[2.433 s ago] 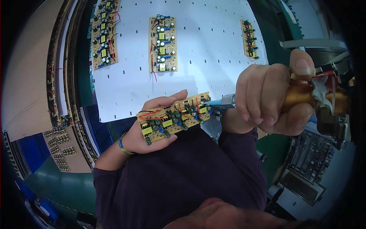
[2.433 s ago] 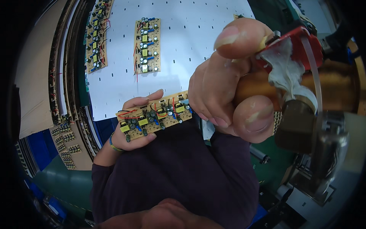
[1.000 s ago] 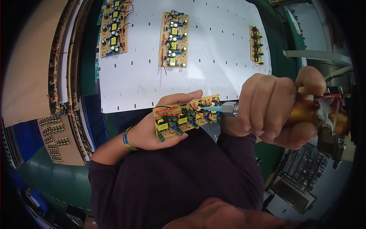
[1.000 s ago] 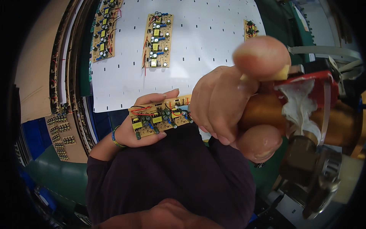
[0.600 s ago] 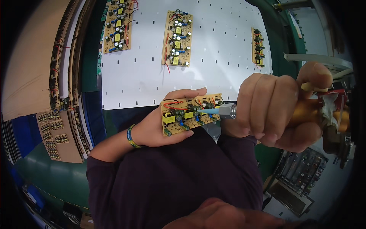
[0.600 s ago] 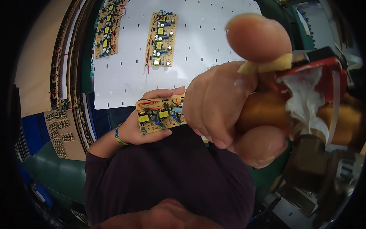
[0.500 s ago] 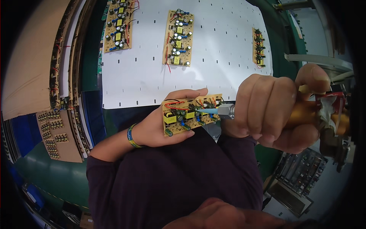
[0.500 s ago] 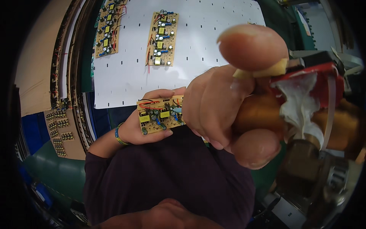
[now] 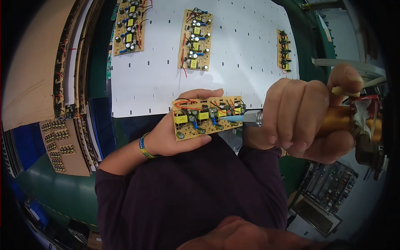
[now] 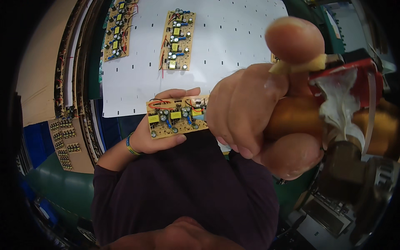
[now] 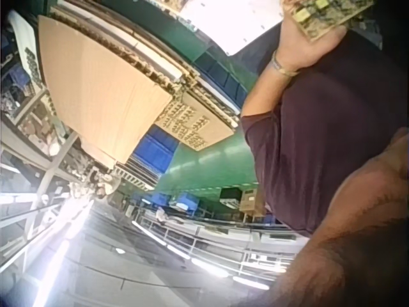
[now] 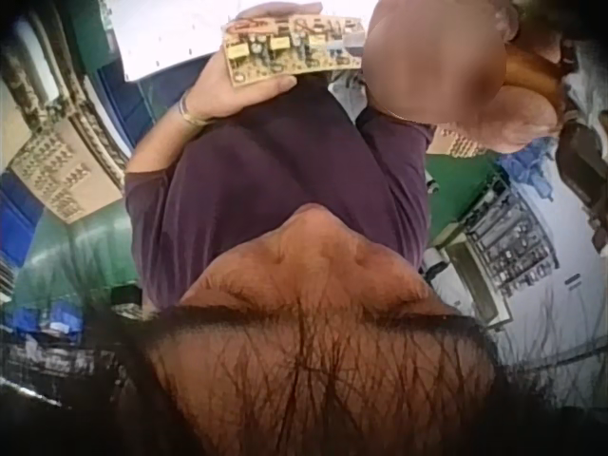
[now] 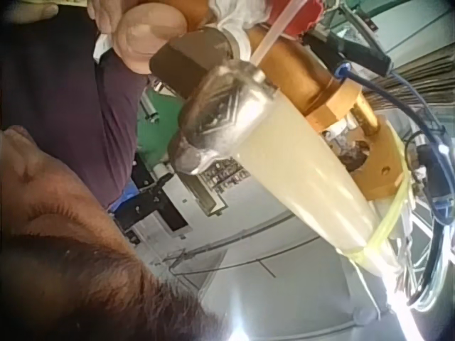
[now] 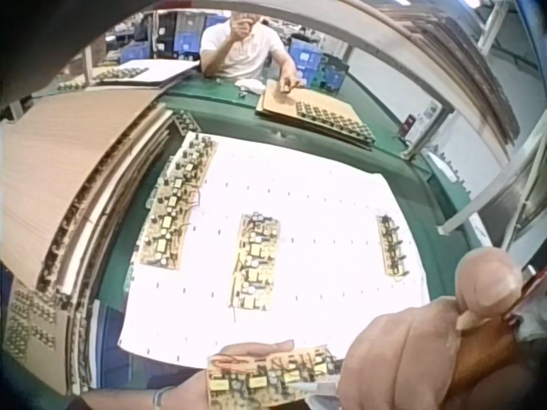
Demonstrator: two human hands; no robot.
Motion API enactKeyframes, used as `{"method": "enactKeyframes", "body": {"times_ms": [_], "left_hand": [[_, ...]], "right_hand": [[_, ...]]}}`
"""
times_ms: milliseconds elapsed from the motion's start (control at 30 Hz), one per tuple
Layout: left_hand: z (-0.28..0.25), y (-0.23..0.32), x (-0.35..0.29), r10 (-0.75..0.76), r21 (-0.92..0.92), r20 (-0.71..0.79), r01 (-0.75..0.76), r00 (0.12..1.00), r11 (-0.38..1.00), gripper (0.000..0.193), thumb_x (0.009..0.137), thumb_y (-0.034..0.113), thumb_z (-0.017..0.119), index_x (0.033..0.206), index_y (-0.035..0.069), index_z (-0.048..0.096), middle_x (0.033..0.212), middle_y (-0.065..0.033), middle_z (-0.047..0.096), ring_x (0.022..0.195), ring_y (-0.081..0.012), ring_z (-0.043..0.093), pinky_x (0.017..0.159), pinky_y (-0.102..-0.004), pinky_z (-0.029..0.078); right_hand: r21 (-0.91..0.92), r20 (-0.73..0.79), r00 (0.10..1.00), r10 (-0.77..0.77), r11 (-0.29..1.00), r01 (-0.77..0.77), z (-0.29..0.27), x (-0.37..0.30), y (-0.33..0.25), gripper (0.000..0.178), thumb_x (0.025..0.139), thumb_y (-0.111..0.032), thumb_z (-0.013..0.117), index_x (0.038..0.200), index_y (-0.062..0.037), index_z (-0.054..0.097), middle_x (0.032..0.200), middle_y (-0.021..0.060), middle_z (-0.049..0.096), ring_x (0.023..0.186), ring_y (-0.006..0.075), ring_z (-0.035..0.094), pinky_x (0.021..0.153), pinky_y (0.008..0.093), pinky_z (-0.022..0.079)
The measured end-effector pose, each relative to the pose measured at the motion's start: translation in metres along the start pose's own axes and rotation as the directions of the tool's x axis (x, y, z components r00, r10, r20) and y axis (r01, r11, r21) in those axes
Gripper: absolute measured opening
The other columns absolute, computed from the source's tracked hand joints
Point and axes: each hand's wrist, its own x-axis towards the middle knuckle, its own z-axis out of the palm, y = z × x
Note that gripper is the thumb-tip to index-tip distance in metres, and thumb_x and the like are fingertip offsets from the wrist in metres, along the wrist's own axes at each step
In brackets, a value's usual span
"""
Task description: Picking up and inspecting circuit boards using a handheld pneumatic tool.
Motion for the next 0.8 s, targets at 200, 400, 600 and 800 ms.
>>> {"method": "enactKeyframes", "body": {"times_ms": [200,400,600,800], "left_hand": [[0.0026,-0.0017,0.0008,0.026,-0.124,-0.022,-0.028,0.999,0.992,0.074,0.075,-0.004,0.063,0.137,0.008,0.023,0.145,-0.02,0.025,0.133,-0.0291,0.029,0.107,-0.041,0.03],[0.0044,-0.0014,0.0001,0.024,-0.131,-0.02,-0.027,0.999,0.991,0.076,0.074,-0.004,0.063,0.137,0.008,0.022,0.145,-0.0201,0.025,0.133,-0.0295,0.029,0.107,-0.0415,0.03],[0.0038,-0.0014,-0.0003,0.028,-0.119,-0.013,-0.029,1.0,0.992,0.076,0.074,-0.005,0.062,0.137,0.008,0.022,0.145,-0.0201,0.026,0.133,-0.0295,0.029,0.107,-0.0417,0.03],[0.0058,-0.0017,0.001,0.022,-0.104,-0.013,-0.023,1.0,0.994,0.076,0.074,-0.005,0.063,0.137,0.008,0.023,0.146,-0.0196,0.025,0.133,-0.028,0.03,0.107,-0.0403,0.031]], "right_hand": [[-0.008,0.024,1.0,0.003,1.0,-0.003,-0.0026,-0.0057,-0.0029,0.051,0.089,-0.027,0.057,0.126,-0.0035,0.03,0.06,0.0019,0.055,0.046,0.0092,0.051,0.044,0.0217,0.048],[0.009,0.084,0.996,0.01,1.0,-0.01,-0.0058,-0.0062,-0.0018,0.047,0.089,-0.027,0.057,0.122,-0.0036,0.033,0.059,0.002,0.054,0.045,0.0097,0.051,0.043,0.0221,0.047],[0.001,0.062,0.998,0.013,1.0,-0.013,-0.0037,-0.0079,-0.0022,0.05,0.089,-0.026,0.058,0.124,-0.0035,0.031,0.059,0.0019,0.054,0.044,0.0095,0.05,0.043,0.0217,0.047],[-0.014,0.008,1.0,0.029,0.999,-0.029,0.0012,-0.0062,-0.007,0.056,0.089,-0.025,0.057,0.131,-0.0038,0.026,0.06,0.0022,0.054,0.045,0.0093,0.051,0.043,0.0213,0.047]]}}
